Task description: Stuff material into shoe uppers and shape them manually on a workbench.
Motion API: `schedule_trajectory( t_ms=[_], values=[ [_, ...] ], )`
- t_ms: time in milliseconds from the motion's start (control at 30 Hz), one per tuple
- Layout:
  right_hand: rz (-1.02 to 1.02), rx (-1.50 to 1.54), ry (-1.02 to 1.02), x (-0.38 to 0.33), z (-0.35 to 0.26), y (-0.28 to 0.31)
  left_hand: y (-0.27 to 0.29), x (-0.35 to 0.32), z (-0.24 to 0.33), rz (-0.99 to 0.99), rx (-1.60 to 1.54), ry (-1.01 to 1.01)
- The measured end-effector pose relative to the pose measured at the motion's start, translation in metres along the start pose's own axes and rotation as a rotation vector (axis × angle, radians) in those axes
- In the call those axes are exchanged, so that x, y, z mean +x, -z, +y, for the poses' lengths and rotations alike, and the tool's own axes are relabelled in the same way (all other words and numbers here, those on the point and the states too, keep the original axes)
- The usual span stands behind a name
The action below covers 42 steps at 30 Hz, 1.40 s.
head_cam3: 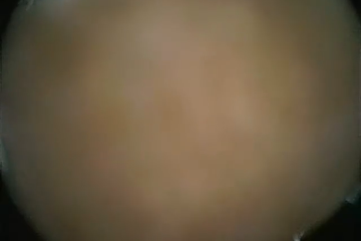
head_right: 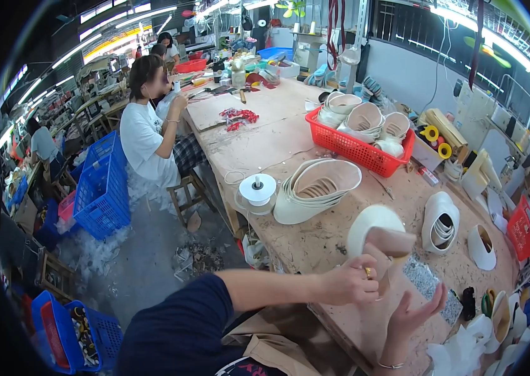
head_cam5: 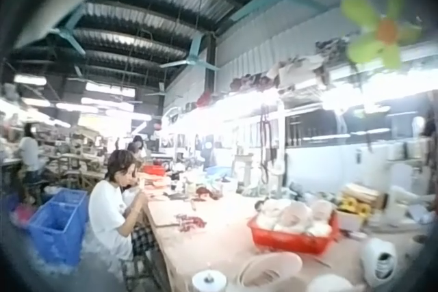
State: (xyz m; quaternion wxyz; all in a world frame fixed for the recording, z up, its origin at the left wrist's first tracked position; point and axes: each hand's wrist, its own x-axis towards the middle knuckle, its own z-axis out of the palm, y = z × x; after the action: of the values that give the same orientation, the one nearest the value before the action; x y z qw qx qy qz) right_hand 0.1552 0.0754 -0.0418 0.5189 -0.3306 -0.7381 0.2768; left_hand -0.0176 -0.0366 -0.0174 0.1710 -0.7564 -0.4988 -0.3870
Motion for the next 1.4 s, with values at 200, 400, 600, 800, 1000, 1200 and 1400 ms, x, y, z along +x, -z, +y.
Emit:
schedule_trajectory(
  t_ms=[200, 400, 600, 800, 1000, 1200, 1400],
  values=[
    [-0.953, -0.613, 0.574, 0.016, -0.029, 0.021, -0.006, -0.024, 0.004, -0.459, 0.495, -0.640],
    [-1.249, -0.529, -0.006, 0.030, -0.046, 0.004, -0.006, -0.037, -0.003, -0.242, 0.367, -0.453],
    [-1.049, -0.676, 0.132, 0.036, -0.024, -0.006, -0.031, -0.031, -0.015, -0.129, 0.259, -0.282],
    [-0.843, -0.556, 0.183, 0.027, 0.008, 0.005, -0.058, -0.019, -0.017, -0.165, 0.193, -0.232],
    [-0.565, -0.506, 0.297, 0.020, 0.067, 0.015, -0.084, 0.022, -0.005, -0.119, -0.120, -0.194],
    [-0.819, -0.492, -0.001, 0.036, -0.017, 0.049, -0.067, 0.042, -0.028, -0.072, -0.473, -0.098],
    [-0.954, -0.613, 0.092, 0.021, -0.027, 0.052, 0.066, 0.078, -0.127, 0.883, -0.698, 0.665]
  ],
)
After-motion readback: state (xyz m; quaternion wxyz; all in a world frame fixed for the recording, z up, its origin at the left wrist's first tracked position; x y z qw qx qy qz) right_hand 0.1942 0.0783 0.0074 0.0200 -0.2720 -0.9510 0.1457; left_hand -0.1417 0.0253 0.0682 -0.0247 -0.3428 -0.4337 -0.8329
